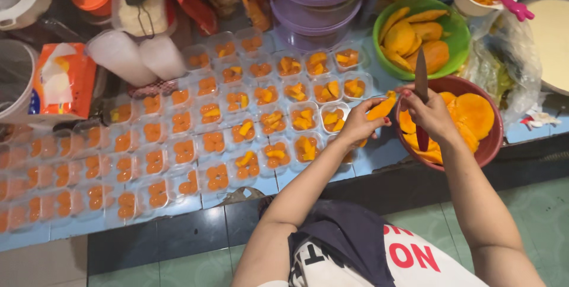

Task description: The person cuts mango slices into smaller pieces using a knife and places them into clear plastic containers arranged on a table. The person repeatedly picks up mango slices, cuts them, and distributes the pieces across multiple containers.

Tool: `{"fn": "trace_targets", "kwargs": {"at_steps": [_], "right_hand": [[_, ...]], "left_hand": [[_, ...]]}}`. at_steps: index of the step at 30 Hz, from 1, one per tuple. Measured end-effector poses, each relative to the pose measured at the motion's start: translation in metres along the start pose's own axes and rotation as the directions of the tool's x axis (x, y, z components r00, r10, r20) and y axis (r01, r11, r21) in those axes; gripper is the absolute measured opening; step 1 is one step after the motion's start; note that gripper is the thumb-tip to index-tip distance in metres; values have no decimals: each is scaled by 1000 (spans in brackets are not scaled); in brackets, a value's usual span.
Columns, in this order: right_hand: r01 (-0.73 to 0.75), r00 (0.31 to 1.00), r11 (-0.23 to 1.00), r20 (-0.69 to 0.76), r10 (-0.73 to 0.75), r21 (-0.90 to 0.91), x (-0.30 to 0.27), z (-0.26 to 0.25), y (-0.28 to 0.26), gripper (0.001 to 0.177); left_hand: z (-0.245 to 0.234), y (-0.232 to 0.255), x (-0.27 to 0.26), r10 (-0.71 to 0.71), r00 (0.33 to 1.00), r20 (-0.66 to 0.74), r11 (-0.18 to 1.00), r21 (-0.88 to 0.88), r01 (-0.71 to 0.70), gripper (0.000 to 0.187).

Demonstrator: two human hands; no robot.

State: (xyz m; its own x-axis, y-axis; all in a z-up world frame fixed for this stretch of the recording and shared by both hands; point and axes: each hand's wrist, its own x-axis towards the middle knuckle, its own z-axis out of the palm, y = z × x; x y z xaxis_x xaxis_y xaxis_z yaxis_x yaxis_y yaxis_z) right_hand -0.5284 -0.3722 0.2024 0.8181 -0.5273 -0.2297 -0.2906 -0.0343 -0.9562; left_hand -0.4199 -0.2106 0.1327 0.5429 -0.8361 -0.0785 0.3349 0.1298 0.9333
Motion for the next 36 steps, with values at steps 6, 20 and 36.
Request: {"fn": "trace_targets", "kwargs": {"at_steps": [6,20,36], "right_hand": [[362,912,930,226,-342,-55,-17,48,-6,65],[484,861,679,437,-258,-553,-4,207,-42,48],[578,766,682,587,-264,-448,47,395,-22,37]], "left_hand": [[-25,6,-14,-41,999,-34,990,-134,36,54],[-126,43,-103,368,744,-558,869,492,-61,47],[-283,74,-171,8,809,-587,987,-127,-102,45]]}}
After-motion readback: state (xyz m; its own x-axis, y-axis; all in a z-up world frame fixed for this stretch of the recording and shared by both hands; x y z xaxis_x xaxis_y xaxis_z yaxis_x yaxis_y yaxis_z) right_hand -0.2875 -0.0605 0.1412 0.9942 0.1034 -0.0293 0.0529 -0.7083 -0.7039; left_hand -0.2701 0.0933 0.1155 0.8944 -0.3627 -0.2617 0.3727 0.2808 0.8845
